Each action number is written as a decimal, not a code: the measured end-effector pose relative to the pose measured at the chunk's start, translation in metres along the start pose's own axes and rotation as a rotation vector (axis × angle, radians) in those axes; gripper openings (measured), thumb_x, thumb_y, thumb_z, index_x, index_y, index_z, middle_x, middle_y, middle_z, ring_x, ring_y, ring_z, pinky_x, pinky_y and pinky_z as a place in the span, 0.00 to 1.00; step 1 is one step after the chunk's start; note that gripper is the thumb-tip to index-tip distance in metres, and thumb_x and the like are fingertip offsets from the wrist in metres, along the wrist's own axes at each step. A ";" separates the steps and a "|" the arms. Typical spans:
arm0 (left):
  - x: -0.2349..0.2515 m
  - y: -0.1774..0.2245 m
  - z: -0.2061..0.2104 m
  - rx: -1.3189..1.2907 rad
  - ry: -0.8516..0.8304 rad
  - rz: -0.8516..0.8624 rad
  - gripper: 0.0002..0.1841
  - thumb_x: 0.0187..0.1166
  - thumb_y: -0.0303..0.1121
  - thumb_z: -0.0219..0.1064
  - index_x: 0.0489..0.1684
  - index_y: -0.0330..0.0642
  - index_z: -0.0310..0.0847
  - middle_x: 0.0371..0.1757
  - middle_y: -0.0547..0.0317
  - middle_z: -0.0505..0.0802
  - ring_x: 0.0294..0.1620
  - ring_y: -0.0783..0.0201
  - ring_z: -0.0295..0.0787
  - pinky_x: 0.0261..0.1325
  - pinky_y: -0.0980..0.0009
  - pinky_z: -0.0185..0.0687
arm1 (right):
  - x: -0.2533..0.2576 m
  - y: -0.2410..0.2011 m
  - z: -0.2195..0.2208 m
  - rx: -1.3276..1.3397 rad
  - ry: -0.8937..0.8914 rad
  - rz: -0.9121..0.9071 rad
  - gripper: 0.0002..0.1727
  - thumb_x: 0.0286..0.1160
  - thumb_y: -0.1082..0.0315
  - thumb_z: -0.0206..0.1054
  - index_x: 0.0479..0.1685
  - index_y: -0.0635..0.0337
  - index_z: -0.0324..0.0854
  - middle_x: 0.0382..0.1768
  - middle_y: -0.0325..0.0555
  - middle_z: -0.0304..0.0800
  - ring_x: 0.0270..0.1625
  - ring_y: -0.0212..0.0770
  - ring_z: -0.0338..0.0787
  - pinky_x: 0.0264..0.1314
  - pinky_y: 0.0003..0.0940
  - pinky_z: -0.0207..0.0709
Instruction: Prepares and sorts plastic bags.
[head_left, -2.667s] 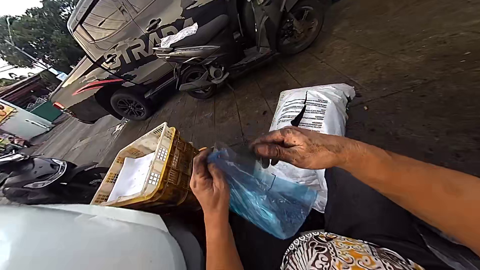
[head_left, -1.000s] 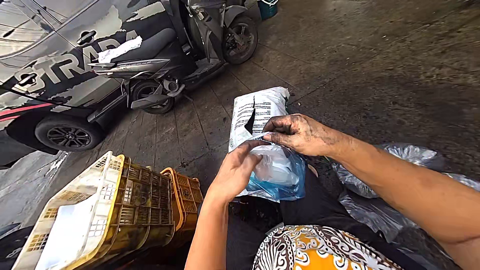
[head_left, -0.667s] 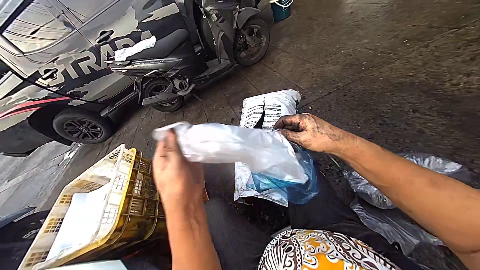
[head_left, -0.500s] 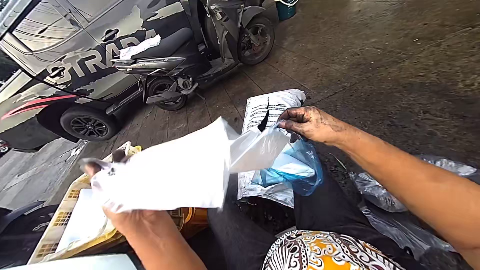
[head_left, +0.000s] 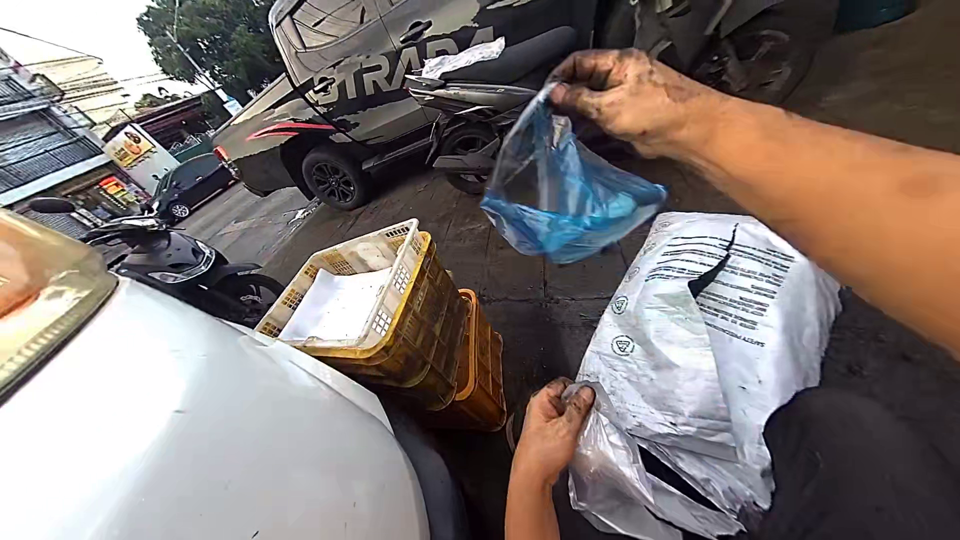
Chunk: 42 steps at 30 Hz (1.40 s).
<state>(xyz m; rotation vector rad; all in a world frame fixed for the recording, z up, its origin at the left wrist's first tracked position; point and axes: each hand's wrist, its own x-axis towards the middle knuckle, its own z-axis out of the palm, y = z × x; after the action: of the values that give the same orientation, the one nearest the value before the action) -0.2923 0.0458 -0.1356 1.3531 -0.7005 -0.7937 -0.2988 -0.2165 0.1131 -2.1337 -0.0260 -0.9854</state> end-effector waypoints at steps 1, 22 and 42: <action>-0.001 -0.002 -0.002 -0.011 0.014 0.005 0.08 0.85 0.28 0.58 0.43 0.35 0.82 0.29 0.69 0.89 0.31 0.81 0.86 0.43 0.79 0.85 | 0.022 -0.010 0.014 0.052 0.012 -0.039 0.12 0.89 0.65 0.58 0.58 0.64 0.81 0.42 0.37 0.85 0.41 0.18 0.83 0.51 0.18 0.79; -0.013 0.014 -0.010 -0.226 0.420 0.235 0.11 0.88 0.27 0.50 0.47 0.36 0.81 0.34 0.72 0.91 0.36 0.81 0.89 0.47 0.77 0.88 | 0.012 -0.020 0.215 -0.071 -0.866 -0.182 0.23 0.88 0.64 0.63 0.76 0.68 0.76 0.63 0.62 0.87 0.64 0.55 0.88 0.74 0.51 0.74; 0.030 0.054 0.068 -0.041 0.264 0.300 0.17 0.92 0.35 0.47 0.70 0.33 0.66 0.49 0.65 0.89 0.42 0.76 0.92 0.43 0.75 0.92 | -0.220 0.017 -0.028 0.017 -0.335 0.403 0.11 0.84 0.63 0.66 0.36 0.61 0.85 0.23 0.32 0.78 0.27 0.18 0.74 0.34 0.18 0.68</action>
<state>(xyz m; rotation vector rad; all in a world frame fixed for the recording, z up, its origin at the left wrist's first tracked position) -0.3266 -0.0147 -0.0753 1.2496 -0.6537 -0.3797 -0.4658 -0.1851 -0.0305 -2.1512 0.2227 -0.3903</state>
